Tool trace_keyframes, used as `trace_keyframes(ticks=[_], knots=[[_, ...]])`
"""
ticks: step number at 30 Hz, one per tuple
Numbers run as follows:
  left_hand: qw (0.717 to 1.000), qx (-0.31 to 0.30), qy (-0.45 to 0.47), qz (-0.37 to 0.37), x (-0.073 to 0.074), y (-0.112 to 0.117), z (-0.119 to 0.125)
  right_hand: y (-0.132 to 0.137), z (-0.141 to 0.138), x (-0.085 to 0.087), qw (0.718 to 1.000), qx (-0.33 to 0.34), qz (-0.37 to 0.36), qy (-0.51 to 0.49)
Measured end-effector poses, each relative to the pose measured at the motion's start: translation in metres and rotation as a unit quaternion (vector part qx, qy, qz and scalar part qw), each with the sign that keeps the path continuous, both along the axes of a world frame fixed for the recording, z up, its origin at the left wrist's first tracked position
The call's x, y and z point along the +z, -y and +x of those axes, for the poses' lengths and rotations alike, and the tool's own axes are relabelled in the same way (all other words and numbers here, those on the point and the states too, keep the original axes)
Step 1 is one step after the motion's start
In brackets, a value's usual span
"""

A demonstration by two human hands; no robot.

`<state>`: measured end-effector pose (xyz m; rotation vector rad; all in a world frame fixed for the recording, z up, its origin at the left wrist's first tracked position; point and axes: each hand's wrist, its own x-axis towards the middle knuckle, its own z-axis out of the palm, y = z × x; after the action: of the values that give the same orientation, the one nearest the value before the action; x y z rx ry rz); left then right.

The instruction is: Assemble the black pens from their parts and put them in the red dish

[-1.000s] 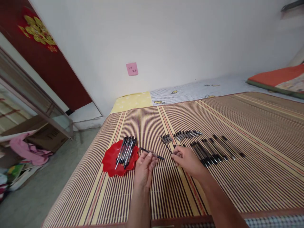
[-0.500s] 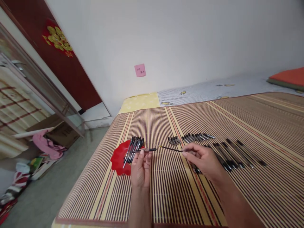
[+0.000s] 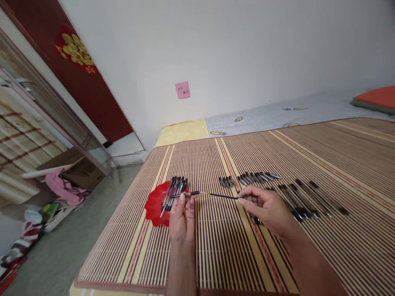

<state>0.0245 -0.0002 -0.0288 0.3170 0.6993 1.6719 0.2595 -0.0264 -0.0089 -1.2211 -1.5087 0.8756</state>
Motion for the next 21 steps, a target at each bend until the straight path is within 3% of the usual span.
trace_keyframes(ticks=[5,11,21], knots=[[1.0,-0.006,-0.02,0.015,0.002,0.001,-0.001,0.002,0.002,0.002,1.0,0.0,0.0,0.012],[0.992,-0.004,-0.111,0.056,0.009,0.006,-0.002,0.009,0.0,0.018,0.995,-0.013,0.044,0.084],[0.981,-0.116,-0.148,0.044,0.017,0.017,0.03,0.007,-0.036,0.013,0.995,-0.024,0.079,0.058]])
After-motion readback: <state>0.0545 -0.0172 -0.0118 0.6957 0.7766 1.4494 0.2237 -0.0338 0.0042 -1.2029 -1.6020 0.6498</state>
